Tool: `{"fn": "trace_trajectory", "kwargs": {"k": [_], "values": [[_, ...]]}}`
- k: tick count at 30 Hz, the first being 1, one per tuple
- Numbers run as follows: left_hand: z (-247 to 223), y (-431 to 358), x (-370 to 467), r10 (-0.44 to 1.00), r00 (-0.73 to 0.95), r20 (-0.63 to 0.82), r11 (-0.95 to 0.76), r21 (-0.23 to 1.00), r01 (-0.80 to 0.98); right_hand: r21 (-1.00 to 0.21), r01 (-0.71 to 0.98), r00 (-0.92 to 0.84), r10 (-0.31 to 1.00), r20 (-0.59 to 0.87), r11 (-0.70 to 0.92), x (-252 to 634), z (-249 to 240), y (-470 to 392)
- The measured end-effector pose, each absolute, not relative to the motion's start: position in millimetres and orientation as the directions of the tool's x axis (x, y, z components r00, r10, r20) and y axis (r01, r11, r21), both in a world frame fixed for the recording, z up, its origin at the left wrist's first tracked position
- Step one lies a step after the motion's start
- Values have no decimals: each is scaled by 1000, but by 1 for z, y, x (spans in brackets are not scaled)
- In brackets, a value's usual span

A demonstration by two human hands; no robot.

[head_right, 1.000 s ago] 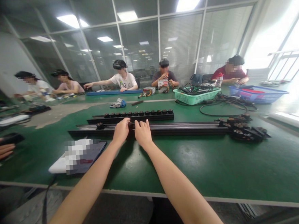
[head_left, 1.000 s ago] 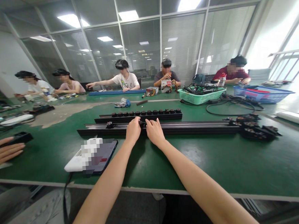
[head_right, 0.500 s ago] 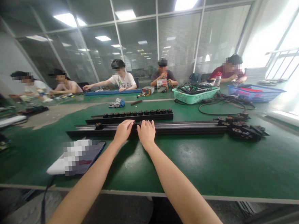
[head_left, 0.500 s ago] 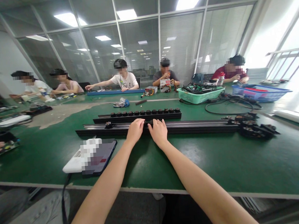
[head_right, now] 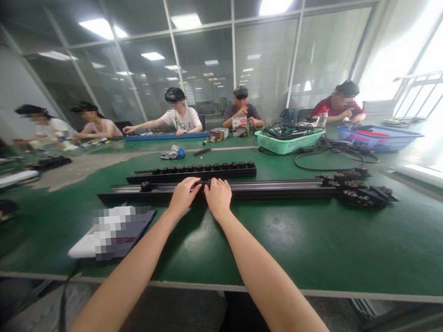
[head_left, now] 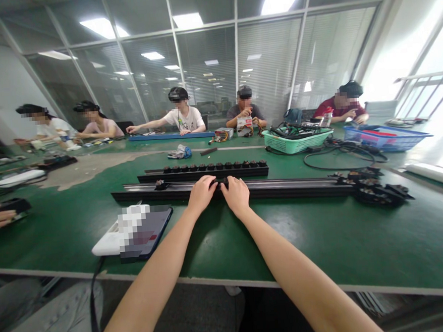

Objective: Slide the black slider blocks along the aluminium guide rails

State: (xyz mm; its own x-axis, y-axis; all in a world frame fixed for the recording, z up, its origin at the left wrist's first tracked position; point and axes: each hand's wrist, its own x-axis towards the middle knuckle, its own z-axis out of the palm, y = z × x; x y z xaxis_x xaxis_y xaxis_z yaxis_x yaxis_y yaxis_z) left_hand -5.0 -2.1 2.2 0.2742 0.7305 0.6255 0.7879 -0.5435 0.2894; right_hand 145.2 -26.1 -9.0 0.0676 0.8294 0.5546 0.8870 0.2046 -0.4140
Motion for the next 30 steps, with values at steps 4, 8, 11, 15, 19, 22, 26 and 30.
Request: {"fn": "trace_trajectory", "kwargs": {"k": [4, 8, 11, 15, 19, 22, 26, 30], "values": [[2, -2, -5, 732, 272, 625, -543, 293, 787, -403, 896, 67, 838, 541, 189, 147, -6, -27], [1, -1, -5, 738, 265, 621, -535, 298, 791, -401, 899, 72, 845, 530, 175, 147, -4, -27], [1, -1, -5, 737, 267, 621, -536, 296, 790, -405, 898, 74, 844, 530, 175, 146, -4, -27], [2, -2, -5, 736, 268, 621, -535, 292, 793, -403, 900, 82, 844, 530, 165, 146, -4, -26], [3, -4, -5, 735, 270, 622, -536, 290, 793, -404, 901, 86, 847, 525, 158, 146, -4, -26], [3, -4, -4, 739, 267, 619, -533, 294, 793, -407, 902, 98, 848, 521, 146, 146, -4, -26], [4, -4, -4, 736, 270, 620, -538, 295, 790, -402, 906, 101, 851, 515, 135, 146, -4, -25], [4, -3, -5, 734, 277, 620, -547, 298, 783, -400, 906, 99, 853, 512, 135, 146, -5, -25]]}}
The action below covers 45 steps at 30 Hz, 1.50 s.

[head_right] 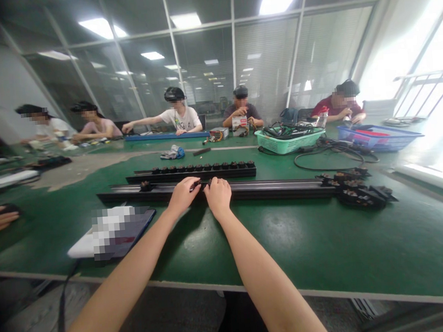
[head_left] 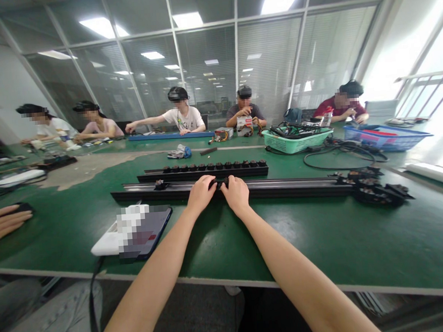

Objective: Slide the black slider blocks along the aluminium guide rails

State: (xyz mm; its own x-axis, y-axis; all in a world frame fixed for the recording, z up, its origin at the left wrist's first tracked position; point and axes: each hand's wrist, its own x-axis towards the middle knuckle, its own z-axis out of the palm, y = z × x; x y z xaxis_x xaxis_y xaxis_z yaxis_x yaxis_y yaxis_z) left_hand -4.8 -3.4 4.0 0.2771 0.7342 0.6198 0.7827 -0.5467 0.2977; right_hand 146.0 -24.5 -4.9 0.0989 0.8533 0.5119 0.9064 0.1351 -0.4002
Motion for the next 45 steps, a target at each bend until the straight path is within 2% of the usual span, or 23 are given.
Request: {"fn": "trace_trajectory", "kwargs": {"k": [22, 30, 35, 40, 45], "values": [[2, -4, -5, 730, 258, 633, -545, 311, 778, -402, 907, 111, 849, 516, 126, 146, -6, -23], [0, -6, -2, 732, 233, 640, -532, 322, 783, -342, 929, 90, 814, 574, 139, 149, -11, -24], [0, -9, 0, 738, 221, 638, -521, 329, 787, -332, 937, 91, 840, 535, 111, 152, -8, -25], [0, -12, -1, 743, 222, 632, -517, 331, 790, -263, 954, -2, 885, 466, 141, 162, 3, -24], [1, -14, 0, 759, 212, 616, -501, 344, 794, -226, 940, -147, 900, 411, 257, 183, 8, -20]]}}
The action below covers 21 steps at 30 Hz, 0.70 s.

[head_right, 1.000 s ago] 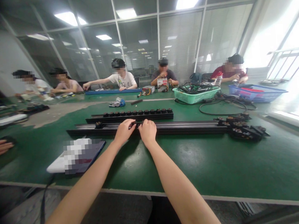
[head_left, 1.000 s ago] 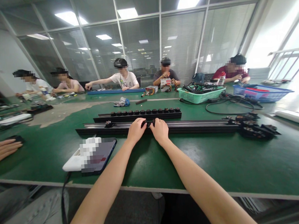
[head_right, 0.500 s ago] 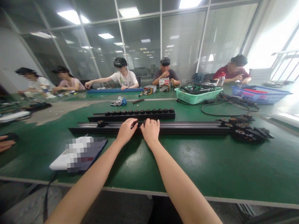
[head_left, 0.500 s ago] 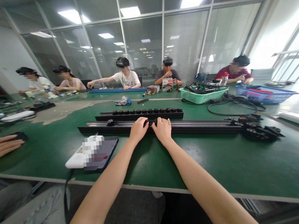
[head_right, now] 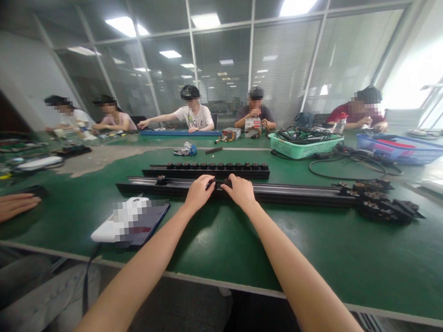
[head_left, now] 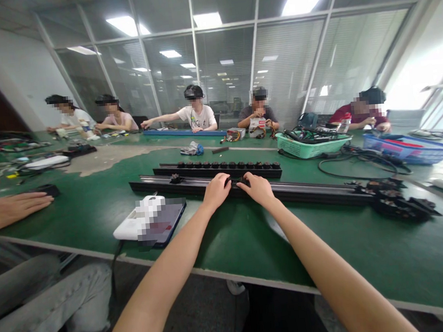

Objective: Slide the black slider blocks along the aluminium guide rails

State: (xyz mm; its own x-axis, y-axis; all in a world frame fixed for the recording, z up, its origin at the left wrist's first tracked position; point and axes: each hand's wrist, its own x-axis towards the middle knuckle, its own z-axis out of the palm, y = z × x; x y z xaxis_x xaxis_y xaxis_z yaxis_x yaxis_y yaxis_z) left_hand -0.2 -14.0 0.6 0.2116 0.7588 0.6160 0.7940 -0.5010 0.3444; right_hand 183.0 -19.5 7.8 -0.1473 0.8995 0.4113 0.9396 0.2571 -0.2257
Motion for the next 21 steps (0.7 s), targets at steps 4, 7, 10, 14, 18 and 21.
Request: {"fn": "trace_trajectory", "kwargs": {"k": [4, 7, 10, 14, 18, 21], "values": [[1, -15, 0, 762, 210, 613, -498, 346, 796, -211, 922, -204, 869, 450, 325, 191, 1, -21], [1, -15, 0, 762, 208, 613, -495, 345, 798, -210, 921, -196, 856, 479, 328, 189, -4, -24], [1, -15, 0, 766, 204, 610, -489, 345, 801, -224, 919, -188, 859, 477, 325, 187, -5, -26], [1, -16, 0, 769, 205, 605, -487, 347, 801, -236, 923, -163, 862, 479, 306, 183, -3, -28], [2, -16, 1, 767, 206, 608, -488, 344, 802, -240, 925, -156, 869, 470, 296, 182, -1, -30], [2, -15, 2, 767, 205, 608, -485, 339, 806, -238, 927, -159, 876, 455, 291, 182, 1, -32]]}}
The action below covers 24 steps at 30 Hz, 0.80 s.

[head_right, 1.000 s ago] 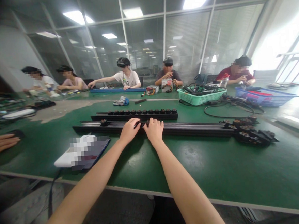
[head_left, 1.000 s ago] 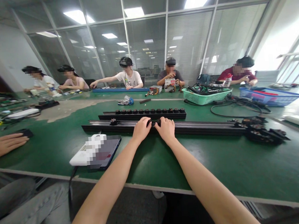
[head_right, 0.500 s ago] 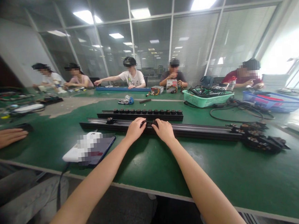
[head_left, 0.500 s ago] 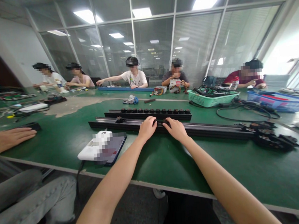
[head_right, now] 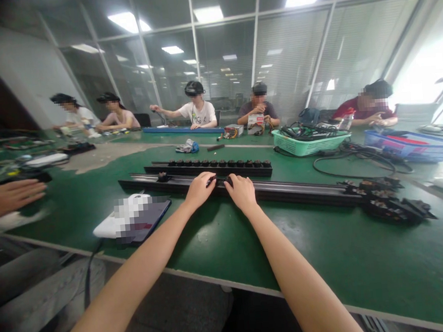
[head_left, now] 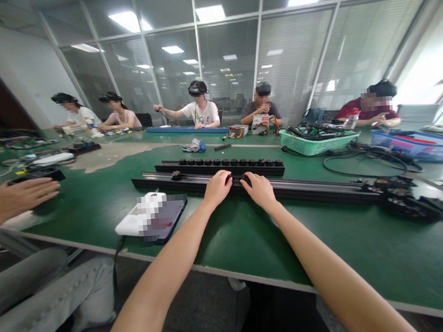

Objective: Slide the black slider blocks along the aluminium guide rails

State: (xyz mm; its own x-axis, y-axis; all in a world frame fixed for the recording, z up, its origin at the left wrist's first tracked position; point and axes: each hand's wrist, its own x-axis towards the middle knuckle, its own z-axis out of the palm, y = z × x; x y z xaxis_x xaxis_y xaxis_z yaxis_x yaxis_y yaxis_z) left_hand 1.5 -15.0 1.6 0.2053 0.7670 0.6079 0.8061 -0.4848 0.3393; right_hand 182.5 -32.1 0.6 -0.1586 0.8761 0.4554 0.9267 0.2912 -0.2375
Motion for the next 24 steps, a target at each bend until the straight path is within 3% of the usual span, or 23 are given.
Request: {"fn": "trace_trajectory", "kwargs": {"k": [24], "values": [[1, -6, -1, 724, 233, 649, -548, 337, 765, -353, 898, -39, 849, 527, 261, 185, -8, -27]]}}
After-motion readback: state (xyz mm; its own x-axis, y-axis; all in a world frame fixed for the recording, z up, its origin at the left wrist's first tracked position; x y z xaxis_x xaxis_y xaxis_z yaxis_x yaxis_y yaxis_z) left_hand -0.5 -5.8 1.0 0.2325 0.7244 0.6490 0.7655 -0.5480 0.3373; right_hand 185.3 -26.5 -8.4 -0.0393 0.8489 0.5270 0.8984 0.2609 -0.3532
